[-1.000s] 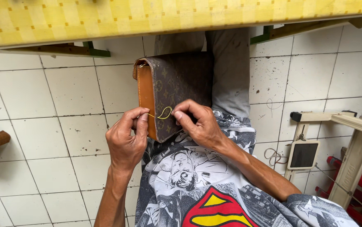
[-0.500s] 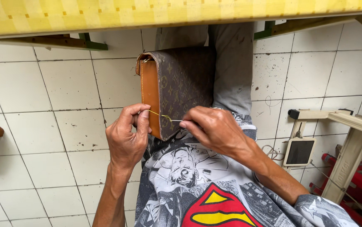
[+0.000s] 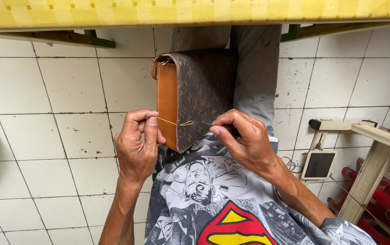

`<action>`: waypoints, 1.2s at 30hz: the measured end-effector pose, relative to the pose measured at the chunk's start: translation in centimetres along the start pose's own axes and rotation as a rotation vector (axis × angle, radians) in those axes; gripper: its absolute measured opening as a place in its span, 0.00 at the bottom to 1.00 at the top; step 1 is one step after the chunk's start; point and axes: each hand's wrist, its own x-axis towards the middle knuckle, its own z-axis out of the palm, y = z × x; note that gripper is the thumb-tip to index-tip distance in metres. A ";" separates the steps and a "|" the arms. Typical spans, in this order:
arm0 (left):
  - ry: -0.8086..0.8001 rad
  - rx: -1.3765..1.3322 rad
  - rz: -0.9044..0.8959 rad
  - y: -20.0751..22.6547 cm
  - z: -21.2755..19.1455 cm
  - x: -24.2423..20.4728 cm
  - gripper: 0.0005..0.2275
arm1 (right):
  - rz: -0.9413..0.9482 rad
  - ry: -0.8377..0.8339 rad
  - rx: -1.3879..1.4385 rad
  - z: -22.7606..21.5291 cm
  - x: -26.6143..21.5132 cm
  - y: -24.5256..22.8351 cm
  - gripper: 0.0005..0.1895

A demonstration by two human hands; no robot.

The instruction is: The person hand-sews the edge of a brown leather bag using a needle and yellow thread. They repeatedly push the needle through the leather and pull the thread tight to create stitches along the bag's seam.

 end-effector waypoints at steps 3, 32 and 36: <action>0.005 -0.018 -0.022 -0.1 0.0 -0.1 0.05 | -0.015 -0.006 0.065 0.4 0.2 -0.9 0.02; -0.014 -0.029 -0.023 0.1 -0.1 0.0 0.05 | -0.044 -0.075 0.153 1.8 1.5 -0.8 0.03; -0.014 -0.034 -0.025 0.0 -0.1 0.1 0.05 | -0.011 -0.065 0.178 2.1 1.4 -0.4 0.03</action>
